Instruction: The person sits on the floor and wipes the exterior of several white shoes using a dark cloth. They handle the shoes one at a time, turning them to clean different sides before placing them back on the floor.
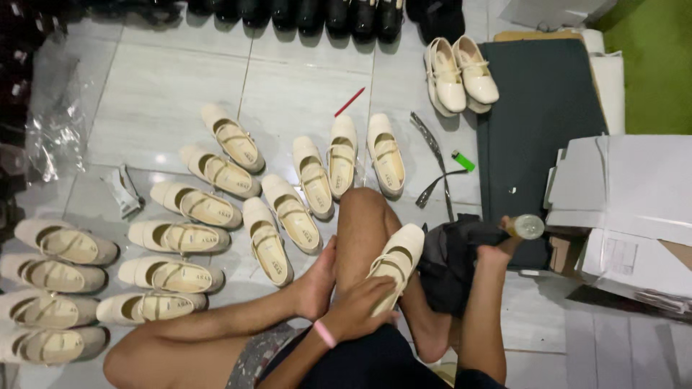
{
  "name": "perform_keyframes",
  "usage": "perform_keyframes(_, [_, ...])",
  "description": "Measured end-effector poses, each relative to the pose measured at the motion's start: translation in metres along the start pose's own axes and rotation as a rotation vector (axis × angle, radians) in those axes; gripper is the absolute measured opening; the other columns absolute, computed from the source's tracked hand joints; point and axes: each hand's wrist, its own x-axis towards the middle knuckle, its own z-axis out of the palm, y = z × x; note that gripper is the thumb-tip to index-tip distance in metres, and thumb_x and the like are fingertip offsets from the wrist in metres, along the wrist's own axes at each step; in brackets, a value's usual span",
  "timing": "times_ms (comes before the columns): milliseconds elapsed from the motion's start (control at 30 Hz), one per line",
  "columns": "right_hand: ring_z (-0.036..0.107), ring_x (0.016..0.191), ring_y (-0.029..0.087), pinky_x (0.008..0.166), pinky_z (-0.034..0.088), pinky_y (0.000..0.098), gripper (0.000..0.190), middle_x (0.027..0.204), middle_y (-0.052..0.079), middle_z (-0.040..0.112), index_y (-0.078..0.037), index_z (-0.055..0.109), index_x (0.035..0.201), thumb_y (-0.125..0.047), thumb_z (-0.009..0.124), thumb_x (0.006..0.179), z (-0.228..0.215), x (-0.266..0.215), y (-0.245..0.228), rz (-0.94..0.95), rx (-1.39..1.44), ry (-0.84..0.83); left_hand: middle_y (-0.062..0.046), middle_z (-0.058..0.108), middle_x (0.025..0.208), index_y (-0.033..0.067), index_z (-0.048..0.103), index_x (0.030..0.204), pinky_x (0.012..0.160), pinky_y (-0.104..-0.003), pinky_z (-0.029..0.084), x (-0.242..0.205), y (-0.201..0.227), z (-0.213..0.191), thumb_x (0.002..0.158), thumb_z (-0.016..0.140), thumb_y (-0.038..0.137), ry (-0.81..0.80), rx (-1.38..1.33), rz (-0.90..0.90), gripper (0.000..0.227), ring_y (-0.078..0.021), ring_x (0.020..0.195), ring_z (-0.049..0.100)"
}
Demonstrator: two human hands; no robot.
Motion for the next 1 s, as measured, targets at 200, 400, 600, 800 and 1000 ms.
perform_keyframes(200, [0.065, 0.118, 0.028, 0.112, 0.053, 0.0527, 0.053, 0.118, 0.004, 0.072, -0.010, 0.073, 0.109, -0.059, 0.075, 0.090, 0.008, 0.013, -0.008, -0.003, -0.041, -0.146, -0.010, 0.070, 0.123, 0.0044, 0.071, 0.118, 0.117, -0.051, 0.043, -0.052, 0.014, -0.005, 0.090, 0.068, 0.014, 0.162, 0.303, 0.290, 0.029, -0.0278, 0.128, 0.064])
perform_keyframes(400, [0.058, 0.131, 0.037, 0.104, 0.054, 0.0533, 0.094, 0.149, 0.018, 0.050, -0.003, 0.044, 0.146, -0.058, 0.077, 0.077, 0.020, 0.024, -0.006, -0.173, -0.396, 0.354, -0.008, 0.068, 0.111, 0.0057, 0.071, 0.108, 0.111, -0.047, 0.043, -0.061, 0.020, -0.019, 0.088, 0.061, 0.009, 0.179, 0.427, 0.207, 0.023, -0.0242, 0.115, 0.064])
perform_keyframes(600, [0.061, 0.130, 0.039, 0.110, 0.049, 0.0454, 0.089, 0.141, 0.033, 0.056, 0.010, 0.033, 0.153, -0.043, 0.088, 0.105, 0.031, 0.034, 0.033, -1.180, -1.315, 0.073, -0.010, 0.066, 0.114, 0.0048, 0.068, 0.109, 0.113, -0.044, 0.044, -0.074, 0.025, -0.020, 0.087, 0.061, 0.010, 0.234, 0.494, 0.188, 0.024, -0.0250, 0.120, 0.062])
perform_keyframes(800, [0.069, 0.079, 0.039, 0.072, 0.054, 0.0480, 0.050, 0.089, 0.022, 0.069, 0.004, 0.061, 0.119, -0.033, 0.088, 0.098, 0.029, 0.006, 0.058, -1.052, -1.680, -0.322, -0.009, 0.066, 0.114, 0.0045, 0.068, 0.111, 0.101, -0.043, 0.047, -0.068, 0.015, -0.012, 0.086, 0.061, 0.011, 0.324, 0.565, 0.177, 0.026, -0.0258, 0.120, 0.062])
perform_keyframes(1000, [0.067, 0.098, 0.043, 0.080, 0.056, 0.0452, 0.010, 0.117, 0.027, 0.066, 0.003, 0.069, 0.102, -0.004, 0.070, 0.095, 0.019, -0.054, 0.024, -1.446, -1.684, -0.551, -0.011, 0.066, 0.106, 0.0066, 0.072, 0.113, 0.093, -0.040, 0.049, -0.054, 0.002, -0.019, 0.084, 0.062, 0.006, 0.195, 0.342, 0.015, 0.030, -0.0294, 0.104, 0.063])
